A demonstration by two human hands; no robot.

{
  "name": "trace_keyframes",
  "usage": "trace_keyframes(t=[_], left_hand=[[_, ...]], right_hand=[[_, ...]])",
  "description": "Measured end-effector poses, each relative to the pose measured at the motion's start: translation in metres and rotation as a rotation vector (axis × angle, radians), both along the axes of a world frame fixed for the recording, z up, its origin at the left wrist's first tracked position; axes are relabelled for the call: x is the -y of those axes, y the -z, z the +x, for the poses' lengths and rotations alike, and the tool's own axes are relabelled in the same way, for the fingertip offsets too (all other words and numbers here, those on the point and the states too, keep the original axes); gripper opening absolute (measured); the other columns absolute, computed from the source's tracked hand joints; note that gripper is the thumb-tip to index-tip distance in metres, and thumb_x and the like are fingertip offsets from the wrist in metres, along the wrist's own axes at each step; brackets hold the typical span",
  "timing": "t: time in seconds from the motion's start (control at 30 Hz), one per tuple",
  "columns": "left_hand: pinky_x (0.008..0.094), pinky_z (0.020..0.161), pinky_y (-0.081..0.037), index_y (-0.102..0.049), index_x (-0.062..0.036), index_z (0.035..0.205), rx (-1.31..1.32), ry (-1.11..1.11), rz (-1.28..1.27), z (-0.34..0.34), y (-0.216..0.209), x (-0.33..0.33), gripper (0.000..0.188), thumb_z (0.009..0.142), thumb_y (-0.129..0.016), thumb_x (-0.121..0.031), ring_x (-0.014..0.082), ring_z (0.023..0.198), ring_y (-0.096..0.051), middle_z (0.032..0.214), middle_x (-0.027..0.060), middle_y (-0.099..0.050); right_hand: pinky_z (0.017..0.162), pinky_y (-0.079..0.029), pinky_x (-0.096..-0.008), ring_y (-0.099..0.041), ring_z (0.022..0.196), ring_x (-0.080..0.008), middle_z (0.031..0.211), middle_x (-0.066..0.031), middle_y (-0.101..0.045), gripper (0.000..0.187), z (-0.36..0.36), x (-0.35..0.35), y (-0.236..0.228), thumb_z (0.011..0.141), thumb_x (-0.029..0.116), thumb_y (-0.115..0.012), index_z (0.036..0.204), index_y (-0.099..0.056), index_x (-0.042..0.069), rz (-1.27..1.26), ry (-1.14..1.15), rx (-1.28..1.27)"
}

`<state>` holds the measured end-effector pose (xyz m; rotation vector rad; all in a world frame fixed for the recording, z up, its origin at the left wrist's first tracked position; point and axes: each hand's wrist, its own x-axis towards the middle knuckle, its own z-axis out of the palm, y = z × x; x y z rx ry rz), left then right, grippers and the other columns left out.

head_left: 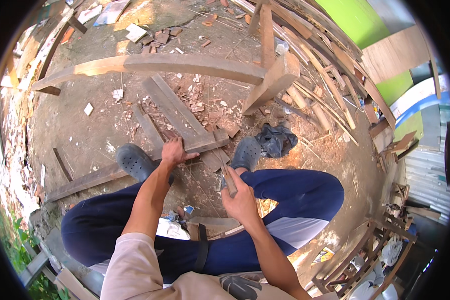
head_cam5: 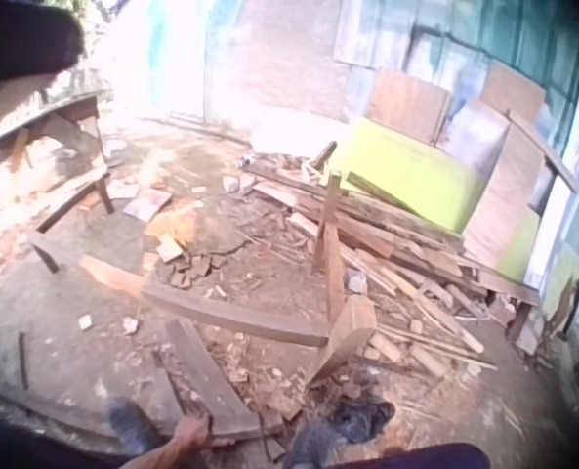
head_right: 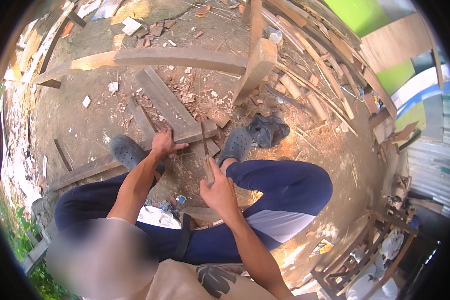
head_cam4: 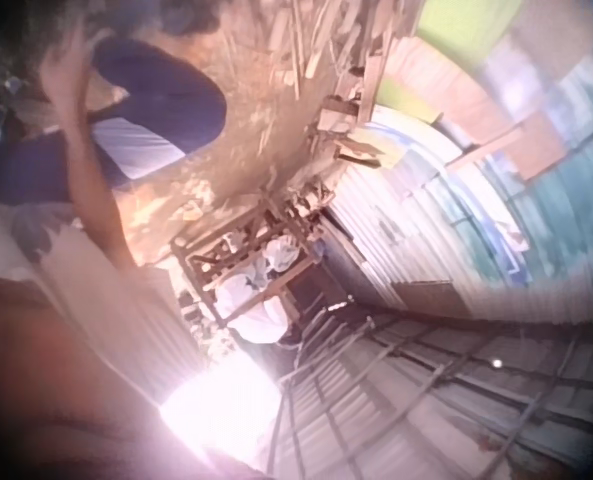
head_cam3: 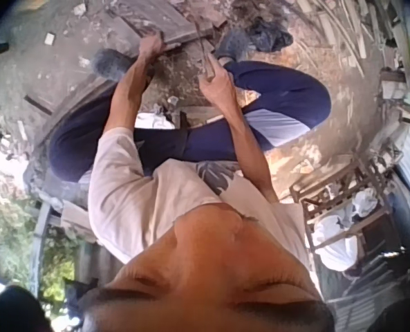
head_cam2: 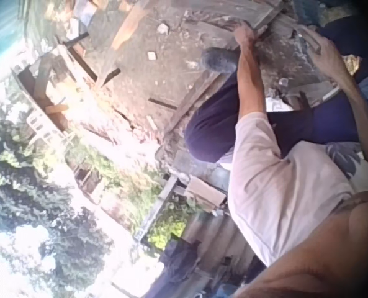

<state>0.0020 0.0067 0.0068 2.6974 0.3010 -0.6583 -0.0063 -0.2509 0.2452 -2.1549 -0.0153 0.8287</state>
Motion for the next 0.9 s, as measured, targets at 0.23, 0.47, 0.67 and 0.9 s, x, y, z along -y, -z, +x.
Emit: trace_keyframes(t=[0.23, 0.47, 0.67, 0.9], left_hand=[[0.0450, 0.100, -0.051, -0.062, 0.0079, 0.118, -0.023, -0.007, 0.010, 0.001, 0.000, -0.001, 0.107, 0.069, -0.066, -0.087, 0.0363, 0.117, -0.065, 0.120, 0.0236, -0.068], [0.0459, 0.099, -0.049, -0.061, 0.0048, 0.118, 0.094, -0.007, 0.032, -0.007, 0.009, 0.005, 0.102, 0.069, -0.070, -0.084, 0.0355, 0.114, -0.064, 0.118, 0.0211, -0.067], [0.0443, 0.097, -0.045, -0.061, -0.0001, 0.119, 0.277, 0.020, 0.102, -0.025, 0.034, 0.021, 0.094, 0.070, -0.074, -0.080, 0.0325, 0.112, -0.060, 0.116, 0.0164, -0.064], [0.0459, 0.094, -0.045, -0.062, -0.0005, 0.118, 0.323, 0.038, 0.102, -0.030, 0.039, 0.013, 0.094, 0.070, -0.073, -0.080, 0.0336, 0.109, -0.062, 0.112, 0.0168, -0.066]], right_hand=[[0.082, -0.055, -0.0503, -0.070, 0.087, -0.0482, 0.099, -0.0343, -0.069, 0.067, -0.033, 0.018, -0.017, 0.086, 0.016, -0.063, 0.150, -0.049, 0.006, 0.081, -0.002, 0.185], [0.072, -0.055, -0.0445, -0.070, 0.070, -0.0418, 0.086, -0.0307, -0.069, 0.067, -0.019, 0.013, 0.014, 0.084, 0.013, -0.063, 0.150, -0.050, 0.007, 0.028, 0.061, 0.100], [0.070, -0.054, -0.0448, -0.069, 0.070, -0.0431, 0.079, -0.0292, -0.067, 0.066, -0.029, 0.028, 0.038, 0.083, 0.011, -0.064, 0.147, -0.053, 0.005, 0.119, 0.111, 0.178], [0.075, -0.053, -0.0513, -0.068, 0.077, -0.0475, 0.080, -0.0292, -0.068, 0.071, -0.046, 0.034, 0.001, 0.084, 0.013, -0.065, 0.152, -0.046, 0.012, 0.114, 0.027, 0.290]])
